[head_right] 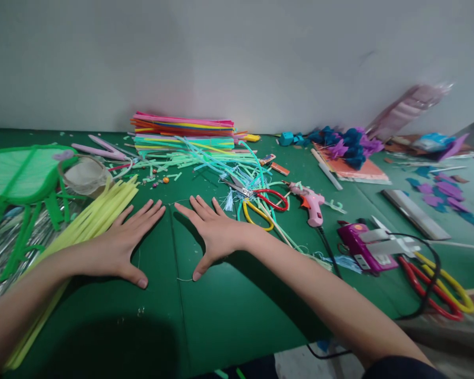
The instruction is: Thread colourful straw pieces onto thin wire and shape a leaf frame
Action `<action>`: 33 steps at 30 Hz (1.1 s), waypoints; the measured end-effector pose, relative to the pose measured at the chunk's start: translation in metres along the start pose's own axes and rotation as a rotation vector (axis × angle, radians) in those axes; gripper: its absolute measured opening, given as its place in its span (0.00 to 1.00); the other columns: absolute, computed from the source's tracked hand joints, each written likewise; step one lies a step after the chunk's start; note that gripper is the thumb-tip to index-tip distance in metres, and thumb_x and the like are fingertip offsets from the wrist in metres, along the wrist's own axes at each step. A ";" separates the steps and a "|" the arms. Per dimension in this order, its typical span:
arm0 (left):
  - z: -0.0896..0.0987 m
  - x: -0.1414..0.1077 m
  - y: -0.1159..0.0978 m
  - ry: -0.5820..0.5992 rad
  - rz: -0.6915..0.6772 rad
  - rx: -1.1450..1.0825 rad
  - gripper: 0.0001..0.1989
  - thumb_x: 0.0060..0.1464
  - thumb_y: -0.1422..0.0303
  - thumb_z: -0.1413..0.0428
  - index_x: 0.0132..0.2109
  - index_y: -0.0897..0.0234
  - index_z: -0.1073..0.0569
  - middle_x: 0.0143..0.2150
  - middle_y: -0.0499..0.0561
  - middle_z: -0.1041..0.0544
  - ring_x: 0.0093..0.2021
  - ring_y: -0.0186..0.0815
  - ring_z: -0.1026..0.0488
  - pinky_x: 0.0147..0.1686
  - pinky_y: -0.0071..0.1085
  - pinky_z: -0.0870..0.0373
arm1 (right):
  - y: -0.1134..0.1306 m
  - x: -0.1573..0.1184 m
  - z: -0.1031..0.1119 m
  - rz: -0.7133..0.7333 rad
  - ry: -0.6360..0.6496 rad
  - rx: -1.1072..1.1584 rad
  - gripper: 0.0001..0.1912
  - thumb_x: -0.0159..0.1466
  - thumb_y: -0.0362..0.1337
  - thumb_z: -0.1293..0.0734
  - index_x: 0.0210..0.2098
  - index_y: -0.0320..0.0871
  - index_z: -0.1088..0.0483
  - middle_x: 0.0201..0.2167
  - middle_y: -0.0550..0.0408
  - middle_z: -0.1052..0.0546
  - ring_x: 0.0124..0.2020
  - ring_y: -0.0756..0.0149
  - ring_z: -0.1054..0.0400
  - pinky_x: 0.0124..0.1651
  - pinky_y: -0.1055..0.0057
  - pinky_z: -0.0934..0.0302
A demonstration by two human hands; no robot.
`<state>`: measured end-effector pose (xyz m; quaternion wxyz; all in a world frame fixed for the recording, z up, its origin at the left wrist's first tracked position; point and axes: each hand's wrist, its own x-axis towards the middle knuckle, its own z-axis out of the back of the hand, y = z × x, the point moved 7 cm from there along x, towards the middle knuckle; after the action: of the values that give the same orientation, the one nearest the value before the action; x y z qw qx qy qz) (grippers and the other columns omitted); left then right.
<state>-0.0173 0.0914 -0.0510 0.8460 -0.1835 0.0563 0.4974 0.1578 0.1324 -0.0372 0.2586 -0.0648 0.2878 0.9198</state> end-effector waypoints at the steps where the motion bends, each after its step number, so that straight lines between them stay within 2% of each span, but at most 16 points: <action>1: 0.000 0.000 0.000 0.000 0.000 0.003 0.73 0.33 0.28 0.46 0.73 0.61 0.74 0.75 0.59 0.72 0.74 0.55 0.73 0.68 0.58 0.69 | -0.001 0.000 0.001 -0.004 0.001 0.003 0.79 0.40 0.64 0.23 0.72 0.47 0.77 0.73 0.40 0.77 0.72 0.45 0.88 0.69 0.44 0.88; 8: 0.000 0.000 -0.001 -0.001 0.004 0.007 0.73 0.33 0.28 0.45 0.73 0.62 0.73 0.75 0.60 0.72 0.74 0.56 0.73 0.68 0.57 0.70 | -0.003 0.002 0.000 -0.031 0.033 -0.002 0.81 0.39 0.63 0.22 0.72 0.46 0.78 0.73 0.40 0.78 0.71 0.43 0.89 0.68 0.43 0.89; 17: 0.000 -0.002 0.000 -0.087 -0.058 -0.036 0.72 0.34 0.32 0.42 0.73 0.58 0.72 0.76 0.60 0.68 0.74 0.60 0.69 0.68 0.58 0.70 | -0.002 0.002 0.001 -0.033 0.036 0.012 0.81 0.39 0.62 0.22 0.72 0.46 0.78 0.73 0.41 0.78 0.71 0.44 0.89 0.68 0.44 0.90; 29: 0.003 -0.002 -0.003 -0.038 -0.015 -0.009 0.72 0.34 0.31 0.42 0.73 0.61 0.71 0.75 0.62 0.69 0.74 0.57 0.71 0.68 0.58 0.68 | 0.003 0.005 0.000 -0.076 0.102 -0.005 0.84 0.36 0.61 0.21 0.71 0.46 0.81 0.72 0.39 0.81 0.71 0.41 0.91 0.67 0.39 0.90; 33: 0.006 -0.004 -0.006 -0.057 -0.029 -0.035 0.72 0.34 0.32 0.41 0.73 0.58 0.72 0.76 0.61 0.69 0.74 0.59 0.69 0.68 0.60 0.68 | 0.002 0.005 0.001 -0.073 0.091 0.007 0.83 0.37 0.62 0.21 0.72 0.45 0.80 0.72 0.40 0.81 0.71 0.41 0.90 0.67 0.40 0.90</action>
<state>-0.0146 0.0881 -0.0435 0.8511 -0.1848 0.0210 0.4910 0.1529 0.1340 -0.0366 0.2787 -0.1160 0.2997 0.9050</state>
